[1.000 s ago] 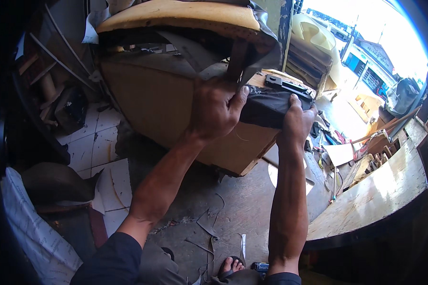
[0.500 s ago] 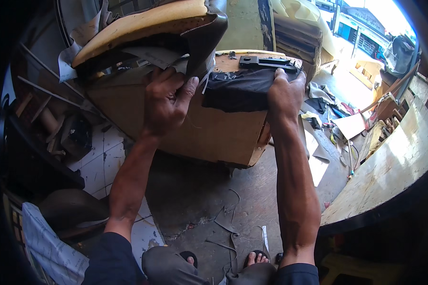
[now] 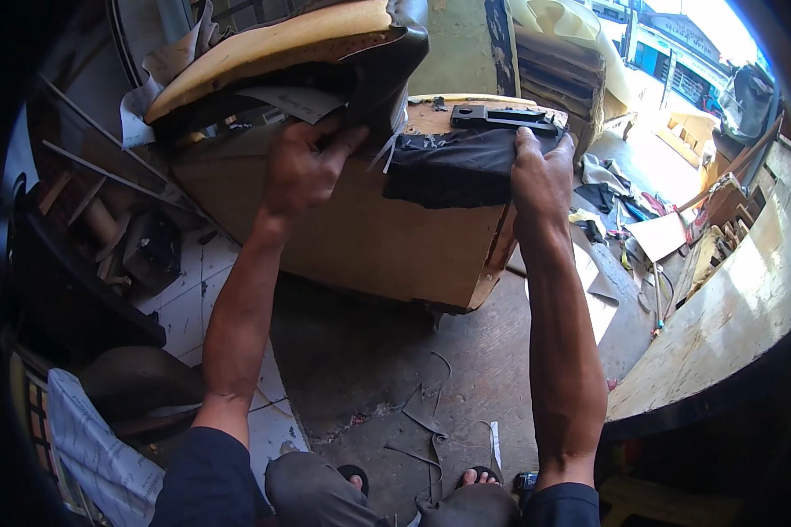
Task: The person trims leather upholstery on a chair frame using scissors, stretches the cover over the foam cushion by hand, and fastens it to the frame using a pneumatic staple gun.
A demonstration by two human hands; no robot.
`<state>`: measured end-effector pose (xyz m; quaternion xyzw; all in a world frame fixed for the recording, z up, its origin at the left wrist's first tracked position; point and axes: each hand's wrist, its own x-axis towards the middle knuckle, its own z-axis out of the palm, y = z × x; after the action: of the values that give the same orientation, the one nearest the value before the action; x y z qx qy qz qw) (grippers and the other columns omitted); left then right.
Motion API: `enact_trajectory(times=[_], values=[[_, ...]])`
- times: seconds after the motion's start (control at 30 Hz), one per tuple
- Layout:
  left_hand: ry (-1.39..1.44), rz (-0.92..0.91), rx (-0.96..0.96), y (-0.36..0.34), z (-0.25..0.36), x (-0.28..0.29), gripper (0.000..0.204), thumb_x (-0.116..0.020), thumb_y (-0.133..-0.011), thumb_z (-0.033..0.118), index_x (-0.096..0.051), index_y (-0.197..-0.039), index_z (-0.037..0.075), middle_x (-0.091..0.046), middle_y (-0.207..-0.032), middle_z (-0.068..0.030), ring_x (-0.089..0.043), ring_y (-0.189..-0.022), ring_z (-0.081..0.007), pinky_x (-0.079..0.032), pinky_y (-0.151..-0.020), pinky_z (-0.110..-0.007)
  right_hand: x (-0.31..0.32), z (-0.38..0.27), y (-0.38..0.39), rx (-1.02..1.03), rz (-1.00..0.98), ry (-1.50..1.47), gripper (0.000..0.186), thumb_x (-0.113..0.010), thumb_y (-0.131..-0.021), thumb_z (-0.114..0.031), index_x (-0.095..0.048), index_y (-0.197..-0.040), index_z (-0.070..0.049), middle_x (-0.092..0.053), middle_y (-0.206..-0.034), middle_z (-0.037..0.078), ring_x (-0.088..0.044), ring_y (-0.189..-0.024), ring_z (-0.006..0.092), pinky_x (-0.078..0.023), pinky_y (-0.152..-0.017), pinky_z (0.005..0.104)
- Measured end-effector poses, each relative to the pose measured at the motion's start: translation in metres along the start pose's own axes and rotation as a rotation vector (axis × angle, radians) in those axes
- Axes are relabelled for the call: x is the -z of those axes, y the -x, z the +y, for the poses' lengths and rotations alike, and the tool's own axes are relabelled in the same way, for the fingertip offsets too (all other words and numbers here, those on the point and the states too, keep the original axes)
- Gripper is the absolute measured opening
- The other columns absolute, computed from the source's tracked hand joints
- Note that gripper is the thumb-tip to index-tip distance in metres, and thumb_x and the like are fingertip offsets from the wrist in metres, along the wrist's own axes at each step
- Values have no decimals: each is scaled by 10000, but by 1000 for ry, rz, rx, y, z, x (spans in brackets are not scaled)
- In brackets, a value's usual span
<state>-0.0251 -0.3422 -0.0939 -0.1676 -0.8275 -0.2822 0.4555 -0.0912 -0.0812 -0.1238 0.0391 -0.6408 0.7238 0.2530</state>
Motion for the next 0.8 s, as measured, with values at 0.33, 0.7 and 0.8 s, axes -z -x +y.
enact_trajectory(times=[0.33,0.7,0.8], values=[[80,-128,-2,-10,-17,11,270,-817,-874,249,-750,-1003,21,-765,-921,-162,-728,-812,-330,-550,-766,-398,278,136,223,-170,-290,1051,387,-690,-976,-204,-608,-1282,18,-706,-944,227,-718,-875,359,-562,-781,443],[30,-195,81,-22,-15,13,288,-820,-854,245,-762,-1052,44,-765,-830,-130,-716,-691,-233,-550,-695,-368,420,213,475,-881,-26,1736,717,-784,-798,-262,-476,-1363,54,-614,-1234,313,-605,-1160,489,-477,-1022,526],[105,-264,173,-31,-1,6,287,-821,-866,250,-754,-1041,33,-762,-843,-121,-698,-698,-222,-536,-708,-371,429,220,483,-867,21,1737,723,-781,-785,-266,-483,-1358,57,-614,-1234,315,-604,-1165,488,-475,-1028,522]])
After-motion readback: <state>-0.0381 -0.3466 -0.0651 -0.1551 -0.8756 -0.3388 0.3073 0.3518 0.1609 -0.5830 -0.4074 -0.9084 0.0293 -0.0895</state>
